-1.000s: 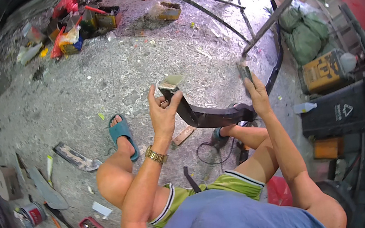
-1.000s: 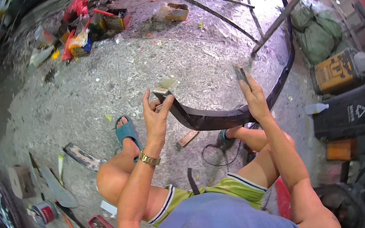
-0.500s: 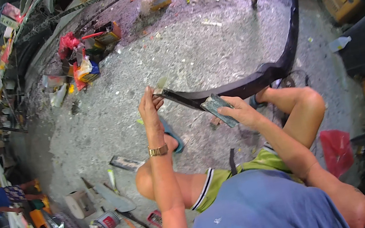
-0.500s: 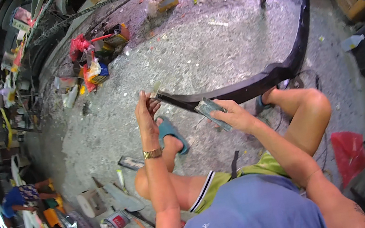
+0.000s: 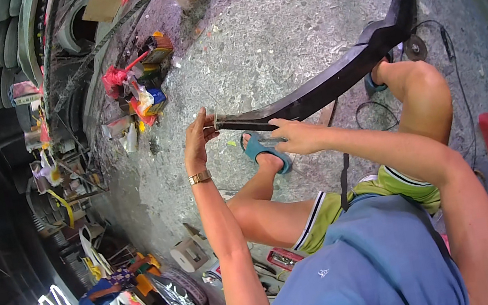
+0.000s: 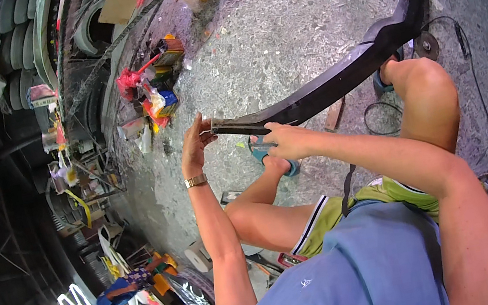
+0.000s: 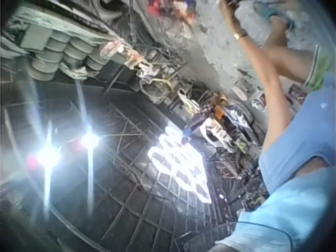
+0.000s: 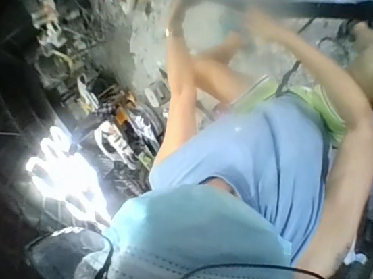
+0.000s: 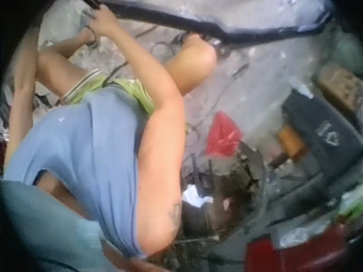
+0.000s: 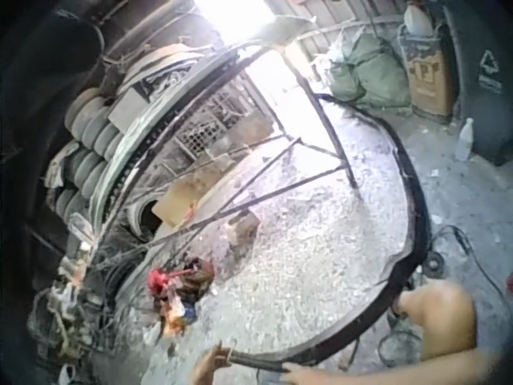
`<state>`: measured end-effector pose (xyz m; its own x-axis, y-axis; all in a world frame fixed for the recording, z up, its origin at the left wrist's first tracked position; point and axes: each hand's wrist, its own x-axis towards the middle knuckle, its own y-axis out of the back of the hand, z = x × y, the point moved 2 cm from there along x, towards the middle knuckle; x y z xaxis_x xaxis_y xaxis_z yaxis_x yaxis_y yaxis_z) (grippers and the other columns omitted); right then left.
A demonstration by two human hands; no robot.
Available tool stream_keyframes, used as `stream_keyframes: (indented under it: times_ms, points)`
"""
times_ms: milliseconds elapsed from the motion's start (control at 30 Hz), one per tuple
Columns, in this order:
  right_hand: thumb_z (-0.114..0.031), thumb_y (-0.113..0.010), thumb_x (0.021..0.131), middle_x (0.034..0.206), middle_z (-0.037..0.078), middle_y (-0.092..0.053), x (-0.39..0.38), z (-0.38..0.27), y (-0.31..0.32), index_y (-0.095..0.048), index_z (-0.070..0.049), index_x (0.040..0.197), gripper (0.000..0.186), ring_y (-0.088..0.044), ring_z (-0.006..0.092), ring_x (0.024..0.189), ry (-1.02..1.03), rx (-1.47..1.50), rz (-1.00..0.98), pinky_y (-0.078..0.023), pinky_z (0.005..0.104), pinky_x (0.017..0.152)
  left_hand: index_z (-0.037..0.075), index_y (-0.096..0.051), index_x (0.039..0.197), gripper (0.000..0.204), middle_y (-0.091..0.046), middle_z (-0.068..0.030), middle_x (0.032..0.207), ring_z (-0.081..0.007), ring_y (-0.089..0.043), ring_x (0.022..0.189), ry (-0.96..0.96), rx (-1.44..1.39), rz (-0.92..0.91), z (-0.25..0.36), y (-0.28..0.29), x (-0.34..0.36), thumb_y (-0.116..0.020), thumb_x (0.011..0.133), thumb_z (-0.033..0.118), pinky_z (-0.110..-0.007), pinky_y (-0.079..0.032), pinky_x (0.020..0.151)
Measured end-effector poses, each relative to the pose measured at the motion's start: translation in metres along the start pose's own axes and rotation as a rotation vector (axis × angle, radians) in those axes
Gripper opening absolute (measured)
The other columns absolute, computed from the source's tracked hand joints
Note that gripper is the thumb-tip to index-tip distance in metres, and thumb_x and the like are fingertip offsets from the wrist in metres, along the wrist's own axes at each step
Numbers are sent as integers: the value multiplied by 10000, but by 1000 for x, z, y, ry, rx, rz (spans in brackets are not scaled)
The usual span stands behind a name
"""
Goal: Sanding a black car spoiler or bumper lip by hand using sandpaper.
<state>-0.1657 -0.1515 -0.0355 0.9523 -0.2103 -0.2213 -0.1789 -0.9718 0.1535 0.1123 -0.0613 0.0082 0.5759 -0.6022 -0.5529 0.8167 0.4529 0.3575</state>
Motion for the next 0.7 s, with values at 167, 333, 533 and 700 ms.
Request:
stream_keyframes:
  times_ms: [167,333,533,700]
  points:
    - [-210,-580,875,1439,286,-426,-8,-8,9,-627,-62,1252,407,-541,440,1213,-12,-93,-45,-443,469,1008,18,-693,1119,602,-711,-59,952,-134,-646,803,-20,155,46,1,-9,10,-573,935,579,-283,-502,725]
    - [-161,-575,875,1146,237,-629,-15,-17,10,-639,-42,1210,361,-620,393,1074,50,-153,-163,-485,491,914,12,-700,1091,596,-704,-80,928,-145,-648,806,-96,297,17,-1,-12,14,-598,920,574,-295,-493,750]
    - [-131,-579,855,1095,199,-646,-16,-24,-2,-639,-25,1142,312,-618,398,1031,41,-239,-284,-493,511,880,35,-622,1292,636,-701,-88,1002,-142,-649,863,-26,55,55,1,-12,16,-524,960,569,-299,-482,832]
    - [-114,-543,854,1068,186,-647,-22,-27,-11,-646,-30,1079,261,-630,393,971,103,-383,-328,-511,502,853,6,-609,1300,589,-710,-114,928,-159,-665,812,-160,251,53,4,-18,20,-658,916,449,-292,-502,739]
